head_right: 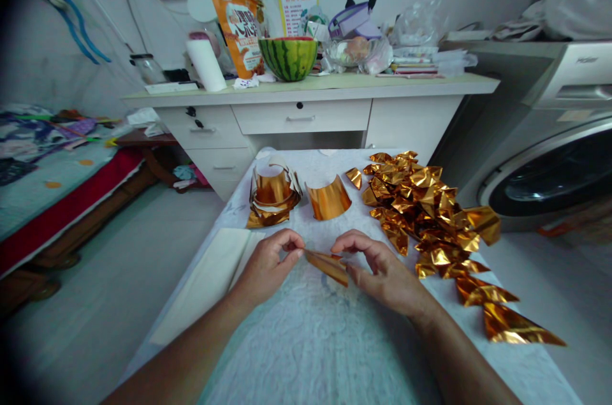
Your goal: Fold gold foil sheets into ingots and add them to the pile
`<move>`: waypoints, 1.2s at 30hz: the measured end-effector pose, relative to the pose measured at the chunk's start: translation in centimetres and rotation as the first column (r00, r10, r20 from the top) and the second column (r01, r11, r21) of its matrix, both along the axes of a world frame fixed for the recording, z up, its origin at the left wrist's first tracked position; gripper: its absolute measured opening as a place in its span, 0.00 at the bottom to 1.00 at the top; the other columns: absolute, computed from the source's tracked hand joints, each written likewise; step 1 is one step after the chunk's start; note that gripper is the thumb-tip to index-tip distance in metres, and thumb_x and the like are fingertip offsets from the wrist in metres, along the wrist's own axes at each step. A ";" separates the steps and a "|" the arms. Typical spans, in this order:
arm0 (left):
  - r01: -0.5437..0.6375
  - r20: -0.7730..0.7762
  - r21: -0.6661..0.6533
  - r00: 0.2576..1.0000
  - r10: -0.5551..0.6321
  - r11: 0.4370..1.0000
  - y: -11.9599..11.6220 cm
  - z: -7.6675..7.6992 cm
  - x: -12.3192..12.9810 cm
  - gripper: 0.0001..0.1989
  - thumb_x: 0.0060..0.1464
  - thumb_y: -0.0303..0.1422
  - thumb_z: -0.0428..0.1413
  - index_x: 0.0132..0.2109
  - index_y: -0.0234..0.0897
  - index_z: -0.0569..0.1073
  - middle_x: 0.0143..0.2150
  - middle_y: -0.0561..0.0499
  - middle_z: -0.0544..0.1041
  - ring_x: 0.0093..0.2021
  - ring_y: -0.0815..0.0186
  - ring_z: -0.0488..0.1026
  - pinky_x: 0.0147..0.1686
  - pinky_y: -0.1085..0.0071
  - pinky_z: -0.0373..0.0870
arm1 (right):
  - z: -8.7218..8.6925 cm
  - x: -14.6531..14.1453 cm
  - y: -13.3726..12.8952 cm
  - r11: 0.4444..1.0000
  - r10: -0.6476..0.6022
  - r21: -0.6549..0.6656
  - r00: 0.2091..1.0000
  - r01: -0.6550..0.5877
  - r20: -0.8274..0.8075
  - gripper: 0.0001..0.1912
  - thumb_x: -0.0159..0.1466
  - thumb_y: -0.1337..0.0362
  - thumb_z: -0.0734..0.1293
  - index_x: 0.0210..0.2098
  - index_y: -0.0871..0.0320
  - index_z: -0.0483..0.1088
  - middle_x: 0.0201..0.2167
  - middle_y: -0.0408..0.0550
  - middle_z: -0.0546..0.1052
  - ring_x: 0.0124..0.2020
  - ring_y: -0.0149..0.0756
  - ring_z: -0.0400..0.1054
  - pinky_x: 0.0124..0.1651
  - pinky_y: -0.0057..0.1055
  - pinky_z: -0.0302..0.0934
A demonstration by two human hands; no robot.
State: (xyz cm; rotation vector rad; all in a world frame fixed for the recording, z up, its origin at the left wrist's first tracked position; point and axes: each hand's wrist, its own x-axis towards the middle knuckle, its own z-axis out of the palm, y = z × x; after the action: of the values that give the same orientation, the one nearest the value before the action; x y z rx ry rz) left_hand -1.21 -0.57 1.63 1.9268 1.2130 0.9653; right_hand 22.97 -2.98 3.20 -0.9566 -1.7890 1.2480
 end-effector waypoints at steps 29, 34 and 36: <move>-0.040 -0.016 -0.009 0.999 0.039 0.999 -0.2 -0.1 0.1 0.06 0.59 0.29 0.50 0.40 0.37 0.72 0.36 0.51 0.75 0.39 0.64 0.72 0.39 0.71 0.66 | 0.2 -0.7 -0.3 0.999 0.013 0.042 0.999 -0.012 -0.040 0.07 0.65 0.57 0.67 0.37 0.52 0.75 0.37 0.46 0.72 0.40 0.36 0.68 0.45 0.34 0.62; -0.027 -0.009 -0.137 1.000 0.026 0.990 0.0 -0.5 -0.2 0.08 0.61 0.33 0.50 0.40 0.37 0.72 0.33 0.54 0.74 0.34 0.66 0.71 0.35 0.72 0.64 | 0.1 -0.6 -0.2 0.999 0.008 0.052 0.999 -0.006 -0.035 0.06 0.65 0.59 0.67 0.37 0.52 0.76 0.38 0.47 0.72 0.41 0.36 0.67 0.44 0.34 0.62; -0.007 0.028 -0.199 1.000 0.013 0.980 0.0 -0.6 -0.2 0.08 0.61 0.35 0.50 0.39 0.37 0.72 0.31 0.54 0.73 0.33 0.66 0.71 0.33 0.72 0.64 | 0.1 -0.5 -0.2 0.998 -0.009 0.066 1.000 0.011 -0.023 0.06 0.65 0.58 0.67 0.37 0.52 0.76 0.38 0.47 0.72 0.41 0.37 0.68 0.45 0.35 0.63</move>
State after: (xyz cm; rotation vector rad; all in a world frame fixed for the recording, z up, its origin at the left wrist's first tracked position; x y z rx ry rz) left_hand -1.37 -0.52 1.04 1.7458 1.2535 0.8399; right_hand 22.46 -3.13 3.26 -0.9099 -1.7950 1.1815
